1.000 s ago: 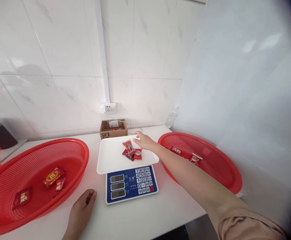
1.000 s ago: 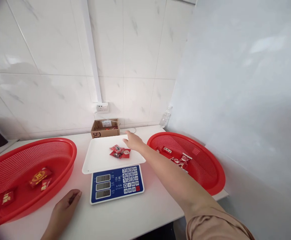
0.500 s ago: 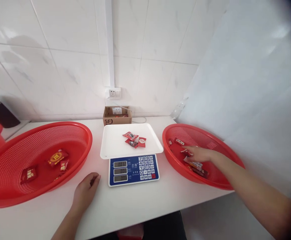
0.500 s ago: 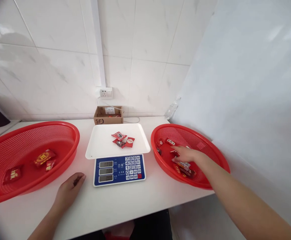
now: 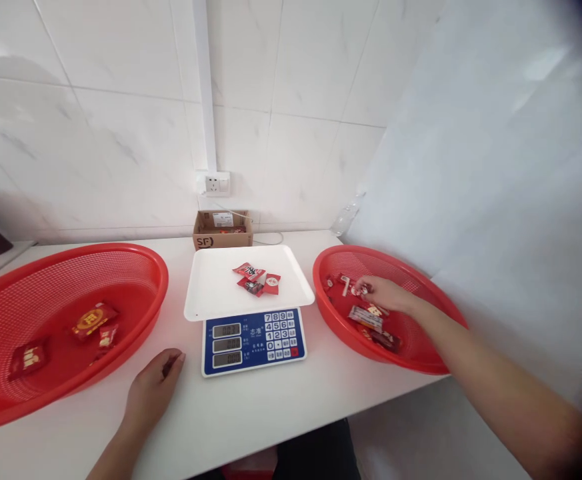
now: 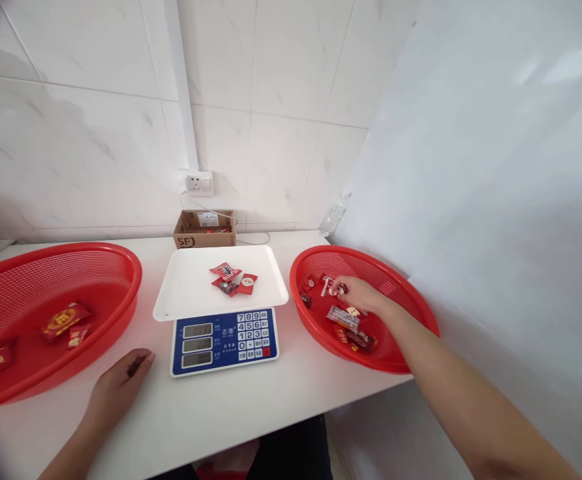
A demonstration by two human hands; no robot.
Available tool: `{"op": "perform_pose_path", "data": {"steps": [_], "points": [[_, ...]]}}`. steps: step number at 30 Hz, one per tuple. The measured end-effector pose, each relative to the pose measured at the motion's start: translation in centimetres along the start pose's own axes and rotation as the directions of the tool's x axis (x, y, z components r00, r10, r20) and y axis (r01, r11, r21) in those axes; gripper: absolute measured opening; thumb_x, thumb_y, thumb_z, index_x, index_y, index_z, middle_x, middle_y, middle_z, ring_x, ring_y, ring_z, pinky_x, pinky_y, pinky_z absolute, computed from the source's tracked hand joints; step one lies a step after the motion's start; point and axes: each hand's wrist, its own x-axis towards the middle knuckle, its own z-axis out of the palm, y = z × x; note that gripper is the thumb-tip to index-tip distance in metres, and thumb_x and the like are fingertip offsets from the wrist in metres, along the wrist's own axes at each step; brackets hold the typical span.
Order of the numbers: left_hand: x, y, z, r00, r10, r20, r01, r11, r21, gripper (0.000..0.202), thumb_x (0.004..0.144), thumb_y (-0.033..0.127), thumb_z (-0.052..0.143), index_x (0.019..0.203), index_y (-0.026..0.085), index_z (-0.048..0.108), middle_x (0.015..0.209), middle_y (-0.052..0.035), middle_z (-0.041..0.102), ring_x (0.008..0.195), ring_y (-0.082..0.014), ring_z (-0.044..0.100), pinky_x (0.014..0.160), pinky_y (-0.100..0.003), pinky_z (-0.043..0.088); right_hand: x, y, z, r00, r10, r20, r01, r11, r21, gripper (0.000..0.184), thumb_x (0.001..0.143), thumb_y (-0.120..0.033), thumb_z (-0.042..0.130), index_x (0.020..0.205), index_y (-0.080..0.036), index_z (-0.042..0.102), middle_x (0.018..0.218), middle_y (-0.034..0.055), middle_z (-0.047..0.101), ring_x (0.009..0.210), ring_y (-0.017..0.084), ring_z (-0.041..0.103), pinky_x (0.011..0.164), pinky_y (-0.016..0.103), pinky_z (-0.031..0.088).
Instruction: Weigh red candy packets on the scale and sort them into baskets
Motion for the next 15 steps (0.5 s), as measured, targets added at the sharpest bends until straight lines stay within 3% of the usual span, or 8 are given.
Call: {"op": "perform_pose_path", "data": {"steps": [4, 8, 10, 12, 15], "points": [[0.3, 0.0, 0.0, 1.0, -0.004, 0.003, 0.004, 1.0, 0.007, 0.031, 0.075, 0.052, 0.043, 0.082, 0.026, 0.059, 0.083, 0.0025, 0.067, 0.076, -0.0169, 0.061, 0.066, -0.024, 0.047, 0.7, -0.3, -1.3, 0.999, -0.006, 0.036, 0.003, 0.995, 0.104, 0.026, 0.079, -0.027, 0.05, 0.103, -0.022, 0.056, 0.098, 0.0053, 0.065, 0.079, 0.016, 0.063, 0.063, 0.024, 0.049], [0.4, -0.1, 0.0, 1.0, -0.004, 0.005, 0.004, 1.0, 0.009, 0.031, 0.075, 0.053, 0.043, 0.082, 0.027, 0.059, 0.082, 0.0028, 0.067, 0.076, -0.0172, 0.062, 0.064, -0.023, 0.047, 0.4, 0.4, -1.6, 0.98, 0.031, 0.195, -0.039, 0.998, 0.04, 0.051, 0.085, -0.033, 0.044, 0.134, -0.025, 0.033, 0.13, 0.0085, 0.05, 0.11, 0.017, 0.054, 0.081, 0.026, 0.047], [0.4, -0.2, 0.1, 1.0, 0.01, -0.004, -0.01, 1.0, -0.002, 0.031, 0.075, 0.053, 0.044, 0.082, 0.027, 0.059, 0.082, 0.0026, 0.067, 0.075, -0.0171, 0.062, 0.063, -0.023, 0.047, 0.1, 1.0, -1.0, 0.952, 0.109, 0.285, -0.091, 0.993, -0.076, 0.065, 0.075, -0.034, 0.058, 0.135, -0.022, 0.035, 0.132, 0.0115, 0.047, 0.116, 0.022, 0.049, 0.088, 0.031, 0.043], [0.5, -0.2, 0.1, 1.0, 0.018, -0.012, -0.018, 1.0, -0.006, 0.031, 0.075, 0.052, 0.044, 0.081, 0.027, 0.059, 0.081, 0.0022, 0.067, 0.074, -0.0172, 0.062, 0.062, -0.023, 0.047, -0.4, 1.5, -0.1, 0.923, 0.185, 0.337, -0.133, 0.976, -0.172, 0.082, 0.057, -0.034, 0.074, 0.131, -0.019, 0.043, 0.13, 0.0152, 0.049, 0.116, 0.029, 0.048, 0.092, 0.038, 0.041], [0.4, -0.2, 0.0, 1.0, -0.004, 0.0, 0.004, 1.0, -0.003, 0.031, 0.075, 0.053, 0.043, 0.081, 0.027, 0.059, 0.081, 0.0026, 0.067, 0.074, -0.0168, 0.062, 0.062, -0.023, 0.047, -1.2, 1.8, 1.5, 0.89, 0.258, 0.375, -0.162, 0.949, -0.27, 0.106, 0.041, -0.039, 0.08, 0.136, -0.019, 0.036, 0.137, 0.0189, 0.04, 0.118, 0.036, 0.044, 0.092, 0.044, 0.039]]}}
